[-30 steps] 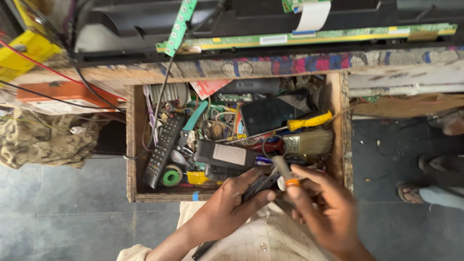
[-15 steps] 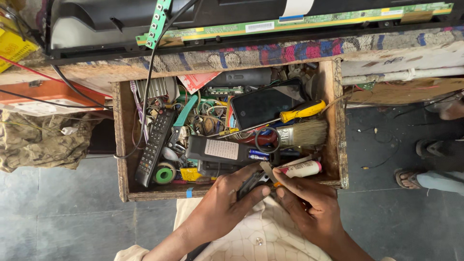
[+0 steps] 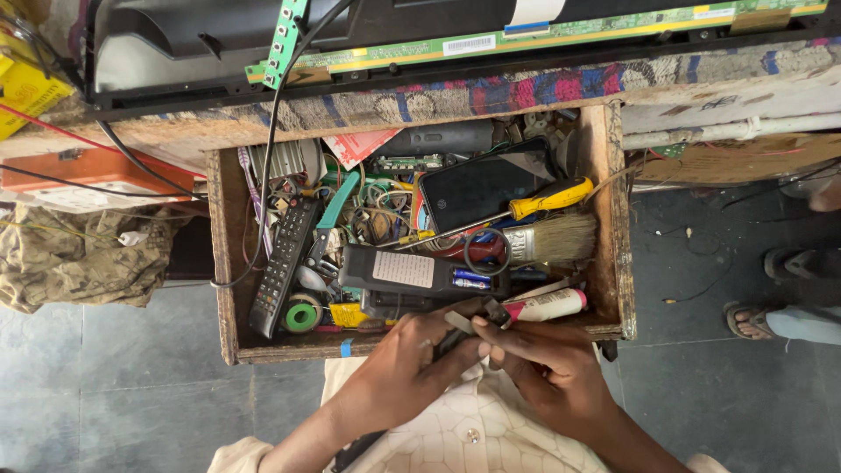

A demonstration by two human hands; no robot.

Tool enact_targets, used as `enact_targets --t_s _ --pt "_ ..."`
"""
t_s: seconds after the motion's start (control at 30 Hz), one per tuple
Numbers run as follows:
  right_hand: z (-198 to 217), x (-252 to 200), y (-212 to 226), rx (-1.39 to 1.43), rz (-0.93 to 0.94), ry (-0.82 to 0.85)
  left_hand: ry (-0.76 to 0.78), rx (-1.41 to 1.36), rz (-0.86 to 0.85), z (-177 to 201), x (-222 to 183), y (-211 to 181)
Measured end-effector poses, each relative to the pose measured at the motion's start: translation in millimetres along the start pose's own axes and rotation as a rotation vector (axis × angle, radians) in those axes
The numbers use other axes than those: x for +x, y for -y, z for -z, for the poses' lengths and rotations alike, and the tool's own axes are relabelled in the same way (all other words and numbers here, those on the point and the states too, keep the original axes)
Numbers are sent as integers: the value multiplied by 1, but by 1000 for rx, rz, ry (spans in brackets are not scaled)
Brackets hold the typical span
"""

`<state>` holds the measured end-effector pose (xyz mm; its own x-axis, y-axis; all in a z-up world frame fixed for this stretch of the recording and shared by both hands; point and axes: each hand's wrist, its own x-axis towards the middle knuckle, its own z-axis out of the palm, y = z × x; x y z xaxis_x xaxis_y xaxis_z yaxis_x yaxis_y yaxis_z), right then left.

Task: The person manipulates the internal components of a disassembled television, using a soldering iron to apply heat to wires and circuit board points, and handling plastic casing parts.

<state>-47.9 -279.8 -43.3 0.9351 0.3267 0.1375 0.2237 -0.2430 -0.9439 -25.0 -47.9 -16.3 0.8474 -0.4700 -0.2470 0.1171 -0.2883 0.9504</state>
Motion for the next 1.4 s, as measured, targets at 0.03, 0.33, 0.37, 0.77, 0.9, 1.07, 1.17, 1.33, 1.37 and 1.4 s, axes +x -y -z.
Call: enact_targets --t_s 0.03,0.33,0.37,0.77,0.9,1.07,1.17,1.33,1.37,1.4 --pt "1 0 -2 -9 1 -15 -53 -3 -83 0 0 -1" --pt "-1 1 2 -28 -38 -153 -230 35 -258 -9 0 18" --pt "-2 4 5 -38 -17 -167 -241 31 -262 -10 -1 18" --pt "-1 9 5 -21 85 -77 -106 103 135 -5 2 -2" --pt "-2 8 1 102 6 -9 -272 66 -550 -13 3 9" --pt "-3 5 -5 231 -186 -49 -117 -80 -395 -4 6 0" --pt "8 2 -9 446 -316 -196 -73 -168 -57 4 11 -16" --pt "12 -1 -7 576 -227 -340 -84 -596 59 24 0 -35" --pt "9 0 -6 578 -243 -327 -169 -592 -44 28 -1 -38" --pt "6 -1 -2 581 -259 -315 -253 -583 -147 33 -3 -42"
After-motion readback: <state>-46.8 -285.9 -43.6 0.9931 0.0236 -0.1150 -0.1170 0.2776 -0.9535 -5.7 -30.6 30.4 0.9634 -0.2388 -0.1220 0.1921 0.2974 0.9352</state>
